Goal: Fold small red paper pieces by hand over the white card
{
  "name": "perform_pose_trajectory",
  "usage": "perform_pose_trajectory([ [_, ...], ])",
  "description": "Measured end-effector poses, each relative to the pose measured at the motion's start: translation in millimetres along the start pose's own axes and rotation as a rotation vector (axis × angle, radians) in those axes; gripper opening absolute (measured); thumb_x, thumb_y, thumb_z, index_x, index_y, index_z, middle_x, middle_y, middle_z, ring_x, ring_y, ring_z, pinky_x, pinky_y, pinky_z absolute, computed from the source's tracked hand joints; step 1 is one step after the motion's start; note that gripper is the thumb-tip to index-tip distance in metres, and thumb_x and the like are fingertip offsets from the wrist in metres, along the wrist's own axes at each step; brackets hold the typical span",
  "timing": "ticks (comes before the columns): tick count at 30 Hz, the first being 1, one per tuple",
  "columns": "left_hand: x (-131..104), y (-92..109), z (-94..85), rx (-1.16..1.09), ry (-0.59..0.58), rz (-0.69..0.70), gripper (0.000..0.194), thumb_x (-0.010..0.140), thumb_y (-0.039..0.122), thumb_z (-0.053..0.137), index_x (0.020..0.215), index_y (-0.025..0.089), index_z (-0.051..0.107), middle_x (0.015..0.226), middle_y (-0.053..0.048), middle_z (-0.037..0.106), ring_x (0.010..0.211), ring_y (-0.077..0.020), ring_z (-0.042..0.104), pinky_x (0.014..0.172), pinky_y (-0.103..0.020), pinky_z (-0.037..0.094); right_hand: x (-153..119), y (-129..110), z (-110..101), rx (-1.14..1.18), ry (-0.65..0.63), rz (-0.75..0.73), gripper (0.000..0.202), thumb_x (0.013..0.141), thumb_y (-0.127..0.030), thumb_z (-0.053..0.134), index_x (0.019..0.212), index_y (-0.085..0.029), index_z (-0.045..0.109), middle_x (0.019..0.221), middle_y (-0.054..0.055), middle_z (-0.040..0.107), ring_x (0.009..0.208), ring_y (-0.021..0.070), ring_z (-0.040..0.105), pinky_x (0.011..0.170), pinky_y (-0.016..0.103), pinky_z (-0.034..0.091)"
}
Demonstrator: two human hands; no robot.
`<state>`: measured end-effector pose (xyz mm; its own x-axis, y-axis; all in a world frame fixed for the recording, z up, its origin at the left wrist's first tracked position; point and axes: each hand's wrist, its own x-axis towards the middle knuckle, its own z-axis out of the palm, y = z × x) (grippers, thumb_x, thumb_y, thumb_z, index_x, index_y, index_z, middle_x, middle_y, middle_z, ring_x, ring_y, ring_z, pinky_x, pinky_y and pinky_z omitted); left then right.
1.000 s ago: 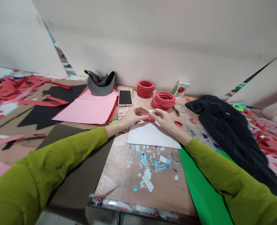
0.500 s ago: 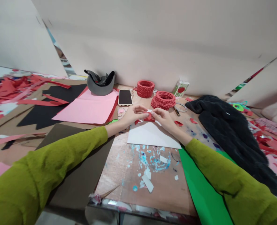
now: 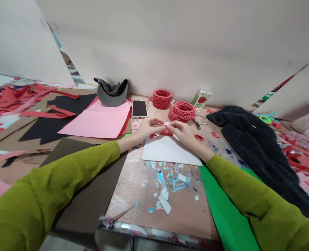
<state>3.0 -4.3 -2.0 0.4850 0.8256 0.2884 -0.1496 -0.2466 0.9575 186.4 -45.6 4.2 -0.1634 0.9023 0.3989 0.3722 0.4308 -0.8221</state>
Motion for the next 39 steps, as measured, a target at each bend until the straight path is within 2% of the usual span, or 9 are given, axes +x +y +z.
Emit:
perform_pose_trajectory([
  [12, 0.5, -0.8, 0.4, -0.022, 0.016, -0.003, 0.033, 0.065, 0.026, 0.079, 0.089, 0.011, 0.063, 0.086, -0.006, 0.068, 0.079, -0.0152, 0.066, 0.073, -0.028, 0.051, 0.3, 7.4, -2.3, 0.068, 0.018, 0.010, 0.029, 0.083, -0.045, 0.060, 0.080, -0.017, 0.064, 0.077, 0.003, 0.065, 0.070, 0.0154, 0.056, 0.065, 0.028, 0.045],
  [21, 0.2, -0.6, 0.5, -0.005, 0.007, 0.007, 0.032, 0.066, 0.027, 0.078, 0.089, 0.011, 0.062, 0.085, -0.006, 0.068, 0.078, -0.0147, 0.066, 0.069, -0.026, 0.051, -0.5, 2.1, -2.2, -0.022, 0.009, -0.002, 0.028, 0.083, -0.043, 0.058, 0.081, -0.016, 0.064, 0.078, 0.004, 0.066, 0.071, 0.0161, 0.057, 0.065, 0.027, 0.045],
  [31, -0.5, 0.3, -1.1, 0.075, -0.035, 0.032, 0.031, 0.070, 0.030, 0.076, 0.092, 0.012, 0.062, 0.084, -0.006, 0.068, 0.072, -0.0131, 0.065, 0.061, -0.022, 0.051, -9.3, -15.8, 2.2, -0.426, 0.130, -0.222, 0.012, 0.084, -0.024, 0.058, 0.076, -0.018, 0.065, 0.077, 0.005, 0.069, 0.072, 0.0181, 0.059, 0.075, 0.033, 0.043],
  [35, -0.8, -0.7, -1.5, 0.080, -0.051, 0.029, 0.026, 0.073, 0.029, 0.073, 0.091, 0.012, 0.065, 0.084, -0.006, 0.069, 0.073, -0.0138, 0.066, 0.064, -0.023, 0.052, -12.2, -17.5, 3.5, -0.488, 0.171, -0.312, 0.011, 0.084, -0.023, 0.059, 0.075, -0.022, 0.065, 0.077, 0.003, 0.069, 0.073, 0.0186, 0.058, 0.079, 0.036, 0.040],
  [39, -0.8, -1.3, -1.6, 0.065, -0.039, 0.015, 0.026, 0.071, 0.029, 0.074, 0.090, 0.012, 0.068, 0.082, -0.007, 0.071, 0.071, -0.0140, 0.066, 0.063, -0.024, 0.051, -12.7, -8.1, 2.3, -0.562, 0.183, -0.415, 0.011, 0.086, -0.027, 0.058, 0.079, -0.023, 0.065, 0.080, 0.003, 0.069, 0.075, 0.0197, 0.057, 0.085, 0.040, 0.036],
])
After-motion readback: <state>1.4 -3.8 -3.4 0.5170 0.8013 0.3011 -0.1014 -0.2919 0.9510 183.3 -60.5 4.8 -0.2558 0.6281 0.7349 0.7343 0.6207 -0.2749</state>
